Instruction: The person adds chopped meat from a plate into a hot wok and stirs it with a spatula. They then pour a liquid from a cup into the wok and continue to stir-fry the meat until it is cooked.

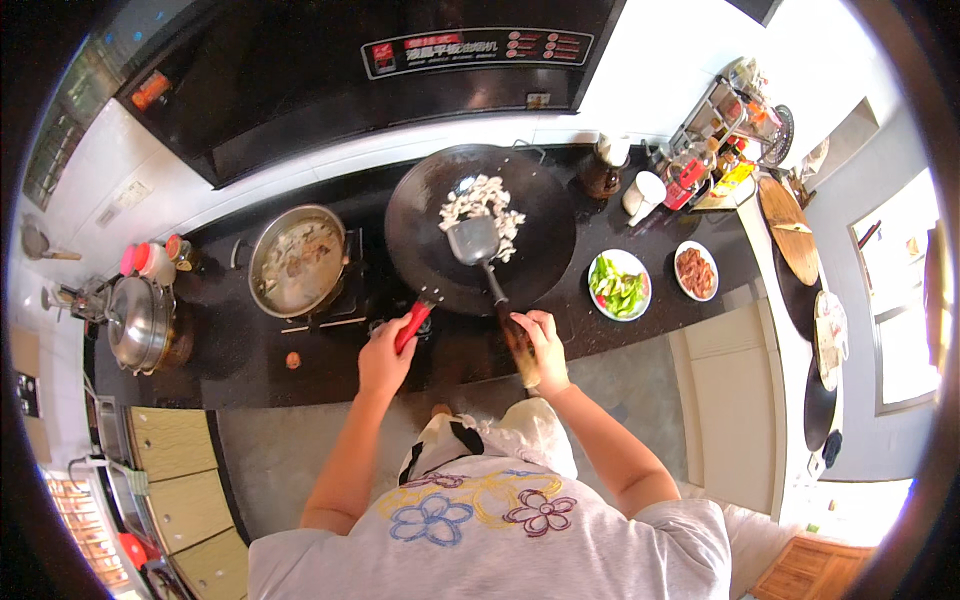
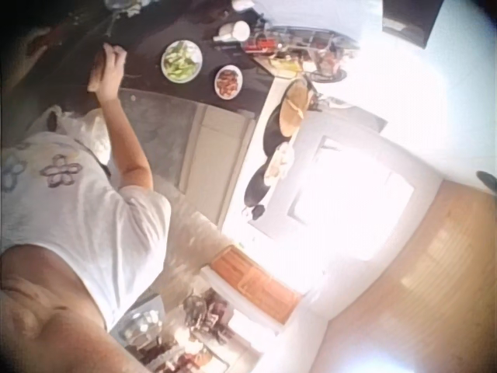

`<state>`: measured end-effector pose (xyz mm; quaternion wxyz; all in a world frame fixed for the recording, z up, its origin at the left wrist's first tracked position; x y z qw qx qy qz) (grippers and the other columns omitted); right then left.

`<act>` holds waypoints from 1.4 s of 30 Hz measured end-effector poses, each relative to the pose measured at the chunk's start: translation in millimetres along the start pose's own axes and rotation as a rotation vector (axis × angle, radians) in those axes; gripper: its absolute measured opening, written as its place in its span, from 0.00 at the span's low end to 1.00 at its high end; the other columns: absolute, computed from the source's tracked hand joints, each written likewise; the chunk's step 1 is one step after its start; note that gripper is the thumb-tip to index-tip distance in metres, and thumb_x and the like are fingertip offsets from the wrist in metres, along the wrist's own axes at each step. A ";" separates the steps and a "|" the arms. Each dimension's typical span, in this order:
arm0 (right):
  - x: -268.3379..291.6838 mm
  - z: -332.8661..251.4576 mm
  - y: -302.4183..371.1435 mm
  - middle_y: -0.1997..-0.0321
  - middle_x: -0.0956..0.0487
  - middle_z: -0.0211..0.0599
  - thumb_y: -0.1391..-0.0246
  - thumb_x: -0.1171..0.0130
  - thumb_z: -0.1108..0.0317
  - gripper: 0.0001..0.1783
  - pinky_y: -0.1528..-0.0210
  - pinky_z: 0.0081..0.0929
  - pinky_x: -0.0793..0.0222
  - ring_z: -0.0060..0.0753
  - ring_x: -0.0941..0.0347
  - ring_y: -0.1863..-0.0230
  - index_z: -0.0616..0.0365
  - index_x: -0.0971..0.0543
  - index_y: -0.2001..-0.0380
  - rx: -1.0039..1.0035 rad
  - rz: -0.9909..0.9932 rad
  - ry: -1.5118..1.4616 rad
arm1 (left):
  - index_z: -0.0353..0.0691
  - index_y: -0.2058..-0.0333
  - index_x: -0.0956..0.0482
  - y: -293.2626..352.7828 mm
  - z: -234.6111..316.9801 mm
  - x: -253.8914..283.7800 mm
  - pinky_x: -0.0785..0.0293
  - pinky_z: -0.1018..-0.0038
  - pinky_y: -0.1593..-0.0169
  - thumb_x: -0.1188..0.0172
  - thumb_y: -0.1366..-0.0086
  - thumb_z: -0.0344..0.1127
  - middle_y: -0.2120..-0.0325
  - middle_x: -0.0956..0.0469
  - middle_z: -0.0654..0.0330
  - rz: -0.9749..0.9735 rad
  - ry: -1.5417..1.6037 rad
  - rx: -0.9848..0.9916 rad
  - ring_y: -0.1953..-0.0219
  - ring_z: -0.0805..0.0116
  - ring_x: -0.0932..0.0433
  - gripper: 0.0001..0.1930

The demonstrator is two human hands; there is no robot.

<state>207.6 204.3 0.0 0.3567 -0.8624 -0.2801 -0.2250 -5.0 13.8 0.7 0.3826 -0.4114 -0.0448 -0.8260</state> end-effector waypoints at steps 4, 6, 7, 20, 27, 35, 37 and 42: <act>44.6 86.1 -51.3 0.57 0.29 0.44 0.55 0.47 0.84 0.30 0.61 0.29 0.28 0.37 0.27 0.63 0.57 0.30 0.44 -0.080 -0.013 -0.098 | 0.43 0.60 0.22 -0.9 14.0 8.0 0.24 0.61 0.60 0.32 0.45 0.35 0.66 0.20 0.53 0.052 -0.075 0.082 0.62 0.49 0.21 0.14; 51.5 179.7 -96.1 0.57 0.28 0.35 0.50 0.46 0.81 0.29 0.63 0.25 0.28 0.26 0.28 0.66 0.55 0.33 0.42 -0.339 0.073 -0.184 | 0.42 0.65 0.21 -6.3 23.4 3.4 0.25 0.61 0.62 0.31 0.46 0.35 0.69 0.21 0.52 0.079 -0.181 0.148 0.64 0.49 0.21 0.11; 53.8 236.6 -124.0 0.57 0.28 0.35 0.45 0.47 0.78 0.28 0.65 0.25 0.27 0.25 0.26 0.67 0.54 0.35 0.41 -0.549 0.121 -0.412 | 0.41 0.68 0.21 -17.7 32.2 -2.3 0.25 0.61 0.63 0.31 0.46 0.35 0.70 0.21 0.52 0.100 -0.234 0.154 0.65 0.49 0.21 0.09; 52.1 372.1 -249.4 0.78 0.30 0.25 0.35 0.48 0.48 0.19 0.82 0.20 0.36 0.20 0.33 0.82 0.49 0.34 0.71 -0.943 -0.113 -0.681 | 0.43 0.56 0.21 -137.9 251.0 -159.9 0.23 0.72 0.64 0.36 0.39 0.34 0.69 0.19 0.59 -0.103 0.230 0.057 0.69 0.65 0.18 0.12; 81.5 344.7 -183.1 0.80 0.31 0.23 0.34 0.49 0.48 0.21 0.80 0.15 0.43 0.16 0.38 0.82 0.48 0.31 0.77 -0.898 -0.149 -0.970 | 0.38 0.39 0.38 -179.8 264.8 -274.7 0.23 0.72 0.62 0.41 0.32 0.36 0.62 0.21 0.54 -0.170 0.525 0.185 0.66 0.67 0.18 0.26; 138.9 265.8 -126.4 0.77 0.30 0.20 0.30 0.53 0.54 0.18 0.77 0.14 0.46 0.12 0.39 0.78 0.52 0.26 0.70 -0.748 -0.243 -0.963 | 0.33 0.45 0.40 -165.0 301.4 -263.8 0.24 0.69 0.66 0.46 0.29 0.41 0.72 0.21 0.53 -0.233 0.811 0.239 0.72 0.65 0.20 0.22; 148.5 237.2 -117.2 0.74 0.28 0.22 0.30 0.53 0.56 0.14 0.74 0.14 0.42 0.14 0.36 0.76 0.51 0.26 0.66 -0.753 -0.225 -0.954 | 0.36 0.50 0.32 -155.4 316.7 -241.4 0.26 0.76 0.73 0.54 0.25 0.44 0.67 0.21 0.56 -0.395 0.916 0.352 0.76 0.71 0.21 0.17; 161.8 179.3 -86.5 0.75 0.27 0.18 0.31 0.52 0.55 0.16 0.77 0.12 0.46 0.09 0.39 0.78 0.53 0.23 0.67 -0.708 -0.166 -0.844 | 0.36 0.63 0.26 -128.7 312.6 -204.9 0.28 0.75 0.74 0.60 0.24 0.47 0.74 0.25 0.62 -0.573 1.073 0.351 0.77 0.72 0.24 0.20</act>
Point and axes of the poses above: each hand's wrist, its own y-axis away from the middle knuckle, its own x-axis out of the back of the hand, z = x × y, the point moved 1 cm from there along -y, towards the middle knuckle
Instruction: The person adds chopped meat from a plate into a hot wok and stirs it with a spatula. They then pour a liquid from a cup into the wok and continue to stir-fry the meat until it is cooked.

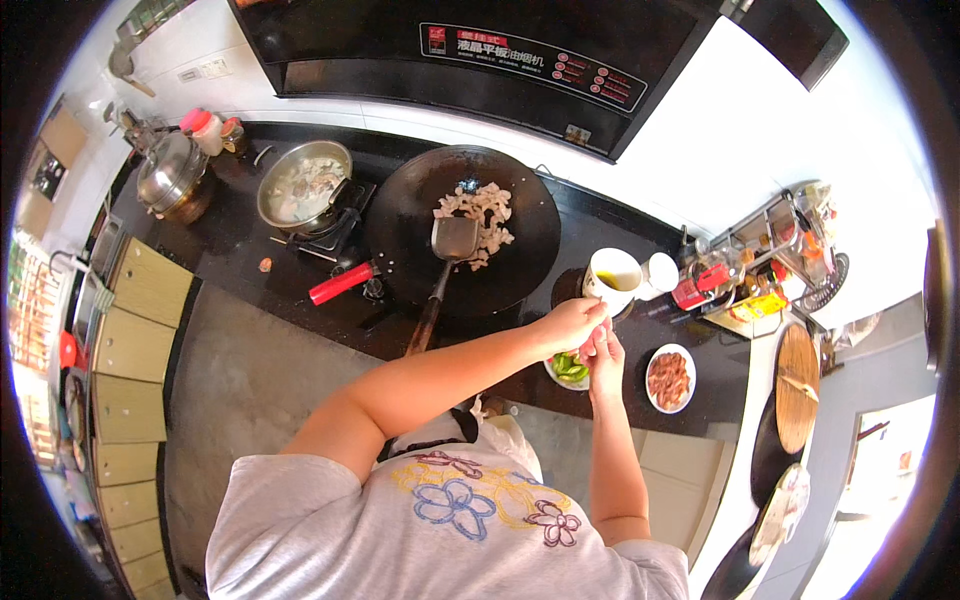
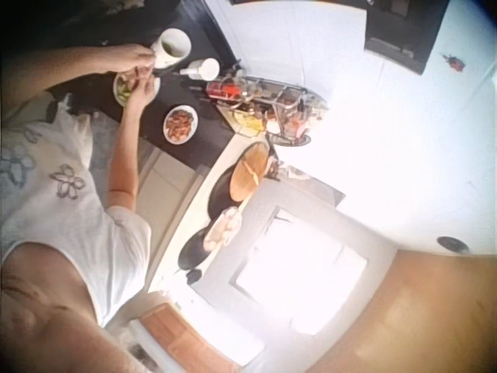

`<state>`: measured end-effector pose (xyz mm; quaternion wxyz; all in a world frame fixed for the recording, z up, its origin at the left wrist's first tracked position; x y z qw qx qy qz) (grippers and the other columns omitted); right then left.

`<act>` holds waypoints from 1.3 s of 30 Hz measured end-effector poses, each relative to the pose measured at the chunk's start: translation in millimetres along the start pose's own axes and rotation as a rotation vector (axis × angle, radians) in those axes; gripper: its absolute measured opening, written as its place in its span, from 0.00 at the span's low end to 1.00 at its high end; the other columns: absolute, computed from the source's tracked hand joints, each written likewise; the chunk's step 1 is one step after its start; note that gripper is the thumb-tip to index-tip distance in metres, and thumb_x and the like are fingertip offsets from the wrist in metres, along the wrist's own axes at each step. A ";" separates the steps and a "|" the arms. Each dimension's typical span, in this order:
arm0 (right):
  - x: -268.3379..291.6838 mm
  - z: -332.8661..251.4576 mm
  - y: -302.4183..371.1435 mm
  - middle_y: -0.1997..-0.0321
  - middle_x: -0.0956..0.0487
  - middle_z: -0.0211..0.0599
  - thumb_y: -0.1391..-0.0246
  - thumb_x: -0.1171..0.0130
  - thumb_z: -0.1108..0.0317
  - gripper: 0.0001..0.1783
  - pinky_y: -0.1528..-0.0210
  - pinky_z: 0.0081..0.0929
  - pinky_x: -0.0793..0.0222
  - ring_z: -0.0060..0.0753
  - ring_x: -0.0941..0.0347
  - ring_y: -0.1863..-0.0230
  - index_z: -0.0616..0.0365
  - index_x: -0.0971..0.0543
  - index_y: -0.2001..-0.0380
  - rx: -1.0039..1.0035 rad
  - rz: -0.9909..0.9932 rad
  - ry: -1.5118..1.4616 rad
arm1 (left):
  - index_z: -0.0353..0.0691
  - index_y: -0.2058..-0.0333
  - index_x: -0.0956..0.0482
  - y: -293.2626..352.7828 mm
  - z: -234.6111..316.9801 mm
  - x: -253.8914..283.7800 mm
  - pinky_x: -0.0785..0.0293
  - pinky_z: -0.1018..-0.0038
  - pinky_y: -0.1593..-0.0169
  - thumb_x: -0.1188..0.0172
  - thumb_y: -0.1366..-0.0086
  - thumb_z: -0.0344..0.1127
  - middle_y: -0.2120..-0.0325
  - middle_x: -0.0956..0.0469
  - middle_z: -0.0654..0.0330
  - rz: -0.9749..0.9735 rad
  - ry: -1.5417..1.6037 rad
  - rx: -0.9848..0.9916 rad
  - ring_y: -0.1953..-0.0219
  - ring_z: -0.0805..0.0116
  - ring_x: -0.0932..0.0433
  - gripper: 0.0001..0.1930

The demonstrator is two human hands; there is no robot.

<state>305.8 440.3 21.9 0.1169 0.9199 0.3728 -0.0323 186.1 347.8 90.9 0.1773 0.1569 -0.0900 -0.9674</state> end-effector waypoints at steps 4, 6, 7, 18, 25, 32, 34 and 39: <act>-14.7 5.2 30.9 0.78 0.28 0.23 0.32 0.50 0.54 0.17 0.78 0.14 0.47 0.14 0.38 0.80 0.52 0.26 0.72 0.005 -0.041 0.022 | 0.39 0.70 0.28 28.4 7.4 20.8 0.33 0.74 0.74 0.60 0.24 0.48 0.82 0.30 0.66 0.100 -0.114 -0.132 0.81 0.75 0.31 0.21; -26.0 5.5 44.7 0.78 0.28 0.25 0.32 0.51 0.54 0.18 0.78 0.15 0.46 0.17 0.37 0.79 0.51 0.30 0.74 -0.050 -0.005 0.016 | 0.40 0.71 0.29 43.6 15.4 34.1 0.34 0.75 0.73 0.60 0.24 0.49 0.81 0.30 0.67 0.070 -0.107 -0.128 0.80 0.76 0.31 0.22; -32.4 4.8 51.5 0.78 0.28 0.25 0.32 0.51 0.53 0.18 0.78 0.15 0.46 0.17 0.37 0.79 0.51 0.30 0.74 -0.080 0.000 0.029 | 0.41 0.72 0.29 51.4 17.0 43.3 0.34 0.75 0.73 0.60 0.24 0.49 0.82 0.30 0.67 0.046 -0.101 -0.135 0.80 0.76 0.31 0.22; -52.6 -21.3 88.3 0.79 0.27 0.25 0.36 0.45 0.46 0.23 0.78 0.15 0.41 0.15 0.35 0.80 0.51 0.30 0.79 -0.264 0.059 0.316 | 0.43 0.71 0.32 136.6 23.5 199.5 0.32 0.75 0.68 0.65 0.22 0.45 0.80 0.34 0.67 0.133 -0.442 -0.214 0.76 0.75 0.34 0.20; -68.8 -37.3 76.2 0.81 0.27 0.27 0.36 0.43 0.52 0.23 0.81 0.16 0.44 0.16 0.36 0.83 0.54 0.28 0.81 -0.313 -0.001 0.461 | 0.38 0.69 0.32 172.0 -30.3 257.3 0.33 0.72 0.67 0.61 0.24 0.44 0.79 0.33 0.64 0.284 -0.342 -0.197 0.76 0.71 0.32 0.18; -64.3 -41.7 68.0 0.79 0.28 0.25 0.33 0.49 0.51 0.20 0.79 0.15 0.44 0.16 0.36 0.80 0.51 0.30 0.77 -0.356 -0.074 0.504 | 0.37 0.69 0.31 196.7 -43.6 265.4 0.33 0.71 0.65 0.60 0.24 0.45 0.78 0.31 0.62 0.337 -0.386 -0.220 0.74 0.69 0.31 0.19; -56.1 -32.3 71.6 0.78 0.28 0.26 0.32 0.50 0.52 0.20 0.78 0.16 0.44 0.17 0.36 0.80 0.50 0.31 0.76 -0.343 -0.075 0.441 | 0.38 0.67 0.30 198.1 -44.0 266.4 0.34 0.74 0.65 0.60 0.24 0.46 0.77 0.31 0.63 0.336 -0.422 -0.228 0.73 0.71 0.31 0.19; -48.8 -11.0 83.9 0.78 0.26 0.26 0.33 0.49 0.51 0.20 0.77 0.14 0.43 0.17 0.35 0.79 0.50 0.29 0.75 -0.299 -0.037 0.220 | 0.35 0.62 0.26 190.6 -18.1 270.7 0.33 0.67 0.62 0.54 0.26 0.39 0.73 0.29 0.56 0.392 -0.743 -0.380 0.68 0.60 0.29 0.13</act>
Point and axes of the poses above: each hand's wrist, its own y-axis away from the middle knuckle, its own x-axis out of the back of the hand, z = x × y, the point moved 1 cm from there along -y, towards the middle knuckle
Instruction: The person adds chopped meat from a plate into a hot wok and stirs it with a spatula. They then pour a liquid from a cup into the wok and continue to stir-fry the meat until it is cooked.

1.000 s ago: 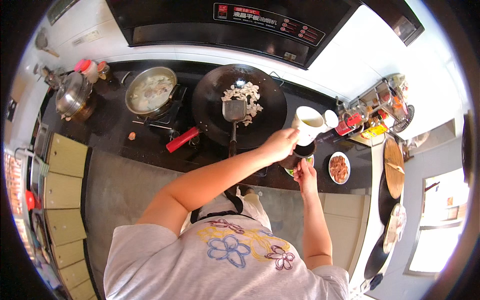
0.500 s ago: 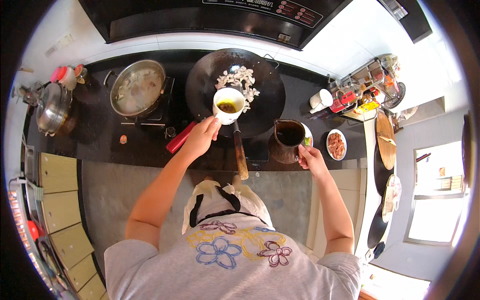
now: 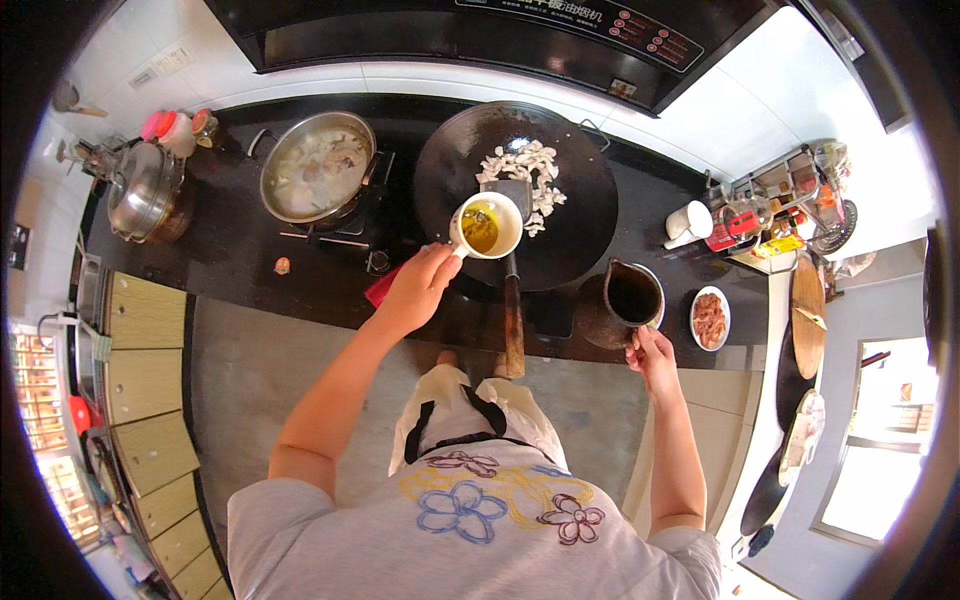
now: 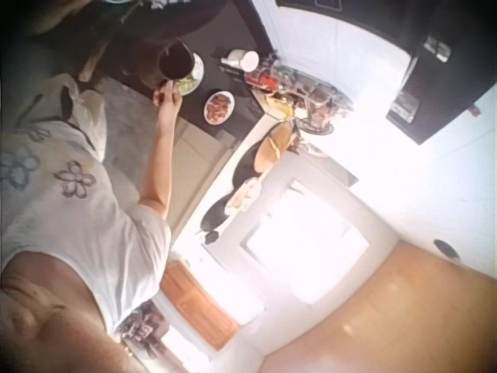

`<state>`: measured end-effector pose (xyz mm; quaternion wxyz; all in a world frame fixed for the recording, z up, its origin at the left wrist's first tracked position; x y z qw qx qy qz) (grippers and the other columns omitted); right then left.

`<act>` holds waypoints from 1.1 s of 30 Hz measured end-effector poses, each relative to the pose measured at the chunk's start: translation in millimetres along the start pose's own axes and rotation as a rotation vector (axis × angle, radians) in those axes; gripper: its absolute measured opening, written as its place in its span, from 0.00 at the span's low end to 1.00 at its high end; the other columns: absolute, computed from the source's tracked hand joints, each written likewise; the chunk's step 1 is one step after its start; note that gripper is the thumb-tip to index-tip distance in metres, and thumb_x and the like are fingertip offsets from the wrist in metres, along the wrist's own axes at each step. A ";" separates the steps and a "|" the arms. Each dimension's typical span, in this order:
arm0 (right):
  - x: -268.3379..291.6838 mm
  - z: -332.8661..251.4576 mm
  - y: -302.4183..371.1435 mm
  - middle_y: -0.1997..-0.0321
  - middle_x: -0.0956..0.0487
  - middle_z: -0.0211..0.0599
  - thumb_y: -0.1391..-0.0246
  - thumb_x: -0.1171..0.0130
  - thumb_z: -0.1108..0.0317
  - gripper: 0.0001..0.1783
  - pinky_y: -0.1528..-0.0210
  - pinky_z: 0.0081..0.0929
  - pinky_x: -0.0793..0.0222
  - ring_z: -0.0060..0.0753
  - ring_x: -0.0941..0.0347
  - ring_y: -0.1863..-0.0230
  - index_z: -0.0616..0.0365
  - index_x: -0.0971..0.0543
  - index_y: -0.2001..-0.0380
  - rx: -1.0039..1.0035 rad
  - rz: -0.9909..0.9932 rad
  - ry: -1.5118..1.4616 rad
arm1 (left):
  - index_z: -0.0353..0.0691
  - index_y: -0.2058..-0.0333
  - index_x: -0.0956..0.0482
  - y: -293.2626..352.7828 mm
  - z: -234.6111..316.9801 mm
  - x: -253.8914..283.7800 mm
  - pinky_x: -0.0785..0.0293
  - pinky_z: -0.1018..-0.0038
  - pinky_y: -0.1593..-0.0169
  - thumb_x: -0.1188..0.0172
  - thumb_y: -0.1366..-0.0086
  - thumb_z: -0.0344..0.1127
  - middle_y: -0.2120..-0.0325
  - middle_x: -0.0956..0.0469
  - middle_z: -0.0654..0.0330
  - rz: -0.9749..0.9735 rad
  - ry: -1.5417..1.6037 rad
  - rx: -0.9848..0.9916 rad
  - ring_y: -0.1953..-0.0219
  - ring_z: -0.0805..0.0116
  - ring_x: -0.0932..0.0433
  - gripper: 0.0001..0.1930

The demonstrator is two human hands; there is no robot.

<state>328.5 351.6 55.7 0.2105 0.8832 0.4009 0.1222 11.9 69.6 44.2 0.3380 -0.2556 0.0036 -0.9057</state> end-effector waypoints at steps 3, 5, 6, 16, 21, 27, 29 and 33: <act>1.4 10.5 2.5 0.78 0.26 0.26 0.33 0.49 0.51 0.20 0.78 0.14 0.44 0.17 0.35 0.80 0.50 0.29 0.76 0.028 0.019 -0.047 | 0.34 0.56 0.26 -16.9 -4.1 -0.6 0.31 0.60 0.60 0.49 0.29 0.35 0.68 0.27 0.50 0.086 -0.154 -0.144 0.64 0.49 0.28 0.11; 0.5 13.0 6.0 0.78 0.26 0.26 0.33 0.49 0.51 0.20 0.78 0.14 0.44 0.16 0.35 0.80 0.50 0.29 0.76 0.027 0.056 -0.029 | 0.35 0.56 0.26 -29.4 -7.5 1.5 0.31 0.60 0.60 0.48 0.30 0.35 0.68 0.27 0.50 0.093 -0.234 -0.178 0.63 0.48 0.27 0.10; -0.4 14.3 7.9 0.78 0.26 0.26 0.33 0.49 0.51 0.20 0.78 0.14 0.43 0.16 0.35 0.80 0.50 0.29 0.76 0.027 0.076 -0.020 | 0.35 0.56 0.26 -35.4 -8.5 2.3 0.31 0.59 0.61 0.48 0.30 0.35 0.67 0.27 0.50 0.095 -0.273 -0.196 0.63 0.48 0.27 0.10; -19.4 34.7 15.5 0.78 0.27 0.25 0.33 0.50 0.51 0.20 0.76 0.15 0.41 0.16 0.35 0.78 0.50 0.29 0.76 0.071 0.114 -0.171 | 0.38 0.64 0.29 -75.6 -41.2 3.7 0.30 0.57 0.64 0.42 0.34 0.35 0.70 0.29 0.50 0.107 -0.574 -0.247 0.64 0.47 0.26 0.08; -31.6 42.5 13.8 0.78 0.27 0.23 0.33 0.49 0.50 0.20 0.76 0.14 0.43 0.15 0.34 0.78 0.49 0.29 0.76 0.076 0.134 -0.202 | 0.38 0.64 0.29 -78.9 -45.0 6.1 0.29 0.56 0.63 0.43 0.34 0.36 0.69 0.29 0.50 0.080 -0.664 -0.243 0.64 0.46 0.26 0.08; -40.9 46.5 13.5 0.79 0.27 0.24 0.33 0.49 0.50 0.20 0.77 0.15 0.43 0.16 0.34 0.79 0.49 0.30 0.76 0.064 0.143 -0.245 | 0.38 0.65 0.29 -80.4 -43.8 12.9 0.28 0.56 0.61 0.44 0.33 0.37 0.68 0.29 0.49 0.081 -0.763 -0.250 0.62 0.47 0.25 0.09; -42.9 46.0 14.6 0.79 0.27 0.24 0.33 0.49 0.50 0.20 0.77 0.15 0.43 0.16 0.34 0.79 0.50 0.30 0.76 0.073 0.144 -0.231 | 0.38 0.65 0.29 -81.5 -41.2 15.6 0.28 0.56 0.60 0.44 0.33 0.37 0.67 0.29 0.49 0.079 -0.779 -0.256 0.62 0.47 0.25 0.09; -45.0 46.2 16.1 0.80 0.27 0.25 0.33 0.49 0.50 0.20 0.77 0.15 0.43 0.16 0.34 0.79 0.50 0.30 0.76 0.086 0.144 -0.223 | 0.38 0.65 0.29 -84.3 -35.8 20.0 0.27 0.57 0.59 0.44 0.33 0.37 0.67 0.29 0.49 0.064 -0.789 -0.248 0.61 0.47 0.25 0.09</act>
Point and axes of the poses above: each hand's wrist, its own y-axis away from the middle knuckle, its own x-axis out of the back of the hand, z = x × y, the point moved 1 cm from there along -y, towards the middle knuckle
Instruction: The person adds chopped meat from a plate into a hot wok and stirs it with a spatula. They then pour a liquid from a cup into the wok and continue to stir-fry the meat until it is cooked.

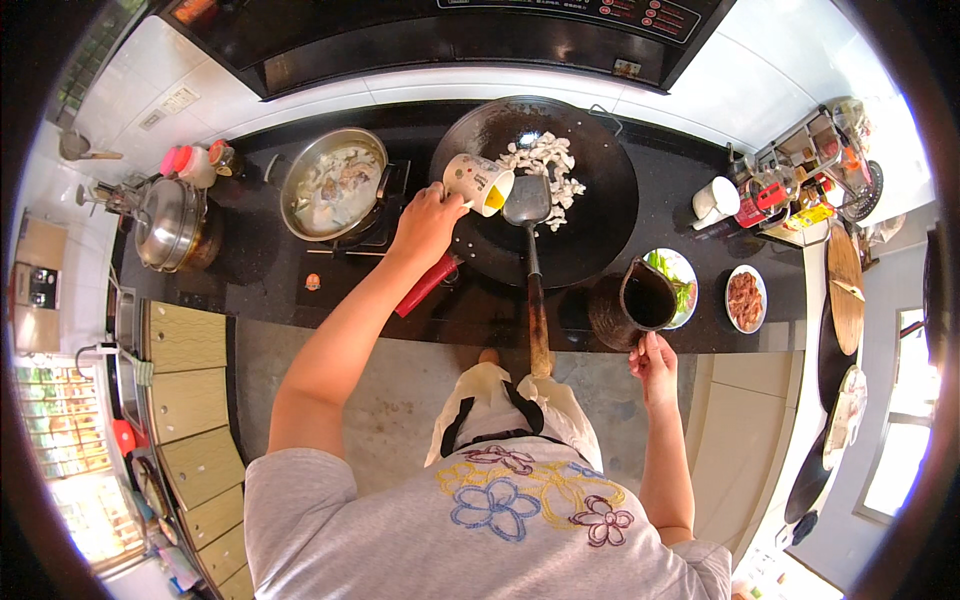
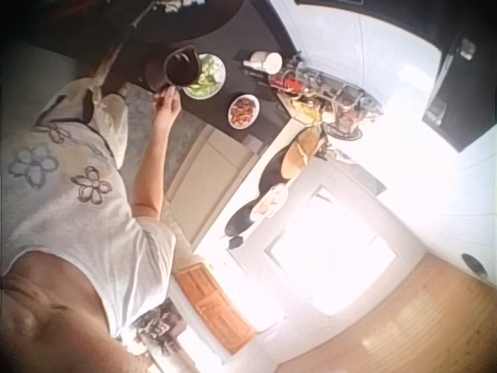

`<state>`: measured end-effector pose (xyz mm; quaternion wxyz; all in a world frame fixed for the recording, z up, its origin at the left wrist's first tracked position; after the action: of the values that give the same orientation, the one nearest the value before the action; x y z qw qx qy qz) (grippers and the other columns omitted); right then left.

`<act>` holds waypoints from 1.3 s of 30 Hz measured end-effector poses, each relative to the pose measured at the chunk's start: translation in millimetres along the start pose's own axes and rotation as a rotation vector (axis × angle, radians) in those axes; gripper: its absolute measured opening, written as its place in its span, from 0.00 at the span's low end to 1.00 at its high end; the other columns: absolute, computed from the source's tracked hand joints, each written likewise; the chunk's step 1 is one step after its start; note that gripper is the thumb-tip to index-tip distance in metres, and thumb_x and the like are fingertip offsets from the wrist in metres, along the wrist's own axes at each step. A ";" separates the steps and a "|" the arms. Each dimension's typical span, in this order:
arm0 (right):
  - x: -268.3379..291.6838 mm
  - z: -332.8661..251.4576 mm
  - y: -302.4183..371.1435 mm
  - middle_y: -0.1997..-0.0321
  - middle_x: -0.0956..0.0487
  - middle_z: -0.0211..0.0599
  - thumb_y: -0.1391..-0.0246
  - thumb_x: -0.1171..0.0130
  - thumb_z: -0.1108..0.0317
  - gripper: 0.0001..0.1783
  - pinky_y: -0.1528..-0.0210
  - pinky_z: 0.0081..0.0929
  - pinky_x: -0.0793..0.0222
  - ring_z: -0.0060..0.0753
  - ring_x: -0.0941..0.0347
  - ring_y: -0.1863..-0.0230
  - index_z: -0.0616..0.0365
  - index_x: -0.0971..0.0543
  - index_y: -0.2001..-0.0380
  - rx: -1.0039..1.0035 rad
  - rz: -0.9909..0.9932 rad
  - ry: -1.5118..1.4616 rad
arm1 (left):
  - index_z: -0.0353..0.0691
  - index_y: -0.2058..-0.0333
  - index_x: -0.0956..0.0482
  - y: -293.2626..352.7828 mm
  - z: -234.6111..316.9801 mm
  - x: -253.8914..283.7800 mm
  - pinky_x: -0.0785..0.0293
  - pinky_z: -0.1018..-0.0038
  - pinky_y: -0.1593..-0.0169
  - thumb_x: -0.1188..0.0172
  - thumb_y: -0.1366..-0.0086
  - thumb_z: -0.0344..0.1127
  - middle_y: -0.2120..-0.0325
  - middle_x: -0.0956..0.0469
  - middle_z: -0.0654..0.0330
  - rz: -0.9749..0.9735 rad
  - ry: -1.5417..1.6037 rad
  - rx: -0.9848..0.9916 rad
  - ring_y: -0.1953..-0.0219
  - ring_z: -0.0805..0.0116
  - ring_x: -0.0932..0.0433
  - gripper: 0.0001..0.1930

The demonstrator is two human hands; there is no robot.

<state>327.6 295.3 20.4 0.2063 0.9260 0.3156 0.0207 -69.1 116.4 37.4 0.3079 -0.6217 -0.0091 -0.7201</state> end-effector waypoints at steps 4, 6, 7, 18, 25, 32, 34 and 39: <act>0.3 2.0 2.3 0.80 0.27 0.25 0.33 0.49 0.50 0.21 0.77 0.16 0.42 0.17 0.34 0.79 0.50 0.30 0.76 -0.017 0.020 -0.011 | 0.37 0.65 0.29 -2.3 -0.4 6.4 0.27 0.57 0.59 0.44 0.33 0.37 0.67 0.28 0.49 0.007 -0.001 -0.008 0.62 0.47 0.25 0.09; 0.1 0.7 4.3 0.80 0.27 0.25 0.33 0.49 0.50 0.21 0.77 0.16 0.41 0.17 0.34 0.79 0.50 0.30 0.76 -0.017 0.031 -0.009 | 0.37 0.65 0.29 -1.7 -0.3 9.4 0.27 0.56 0.59 0.44 0.33 0.37 0.67 0.29 0.48 0.009 0.002 -0.013 0.62 0.46 0.25 0.09; 0.1 0.4 5.5 0.80 0.28 0.25 0.33 0.49 0.50 0.21 0.77 0.16 0.41 0.17 0.34 0.79 0.50 0.30 0.76 -0.019 0.033 -0.003 | 0.37 0.65 0.29 -1.1 -0.3 11.3 0.28 0.56 0.59 0.44 0.33 0.37 0.67 0.29 0.48 0.010 0.003 -0.015 0.62 0.46 0.25 0.09; 3.0 0.8 11.9 0.80 0.28 0.24 0.33 0.49 0.49 0.21 0.78 0.14 0.43 0.15 0.34 0.79 0.49 0.30 0.77 -0.014 0.034 0.021 | 0.36 0.66 0.28 14.8 -3.0 23.0 0.27 0.56 0.58 0.44 0.33 0.37 0.65 0.27 0.44 -0.025 0.019 -0.013 0.60 0.45 0.24 0.09; 0.6 2.7 14.8 0.80 0.27 0.24 0.33 0.49 0.49 0.21 0.78 0.14 0.43 0.14 0.34 0.80 0.49 0.30 0.77 -0.009 0.029 0.011 | 0.36 0.65 0.27 22.4 -2.2 21.7 0.26 0.57 0.58 0.43 0.34 0.38 0.63 0.26 0.45 -0.032 -0.003 -0.043 0.59 0.47 0.24 0.10; -4.0 2.5 18.8 0.81 0.27 0.25 0.34 0.48 0.49 0.21 0.78 0.13 0.43 0.14 0.35 0.80 0.49 0.30 0.77 -0.016 0.026 0.019 | 0.37 0.64 0.26 23.5 -0.3 24.5 0.25 0.58 0.57 0.43 0.34 0.38 0.62 0.26 0.45 -0.063 -0.015 -0.044 0.59 0.47 0.24 0.10; -4.8 3.1 19.2 0.81 0.27 0.25 0.34 0.48 0.49 0.21 0.78 0.13 0.43 0.14 0.35 0.80 0.49 0.29 0.76 -0.016 0.022 0.021 | 0.37 0.63 0.26 23.5 -1.0 24.1 0.25 0.58 0.57 0.43 0.34 0.38 0.61 0.25 0.45 -0.041 -0.021 -0.059 0.59 0.47 0.23 0.10; -6.4 4.9 19.2 0.80 0.26 0.26 0.34 0.48 0.49 0.21 0.78 0.14 0.42 0.14 0.35 0.80 0.50 0.29 0.76 -0.005 0.017 0.026 | 0.37 0.63 0.26 20.2 -0.6 25.8 0.25 0.58 0.56 0.43 0.34 0.38 0.60 0.25 0.44 -0.074 -0.051 -0.059 0.58 0.48 0.23 0.10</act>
<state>334.3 275.9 24.1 0.2041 0.9278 0.3102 0.0353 -61.4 88.6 53.0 0.2620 -0.6481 -0.0188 -0.7149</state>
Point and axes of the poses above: each hand's wrist, its own y-axis away from the middle knuckle, its own x-axis out of the back of the hand, z = x × y, the point moved 1 cm from there along -y, towards the middle knuckle
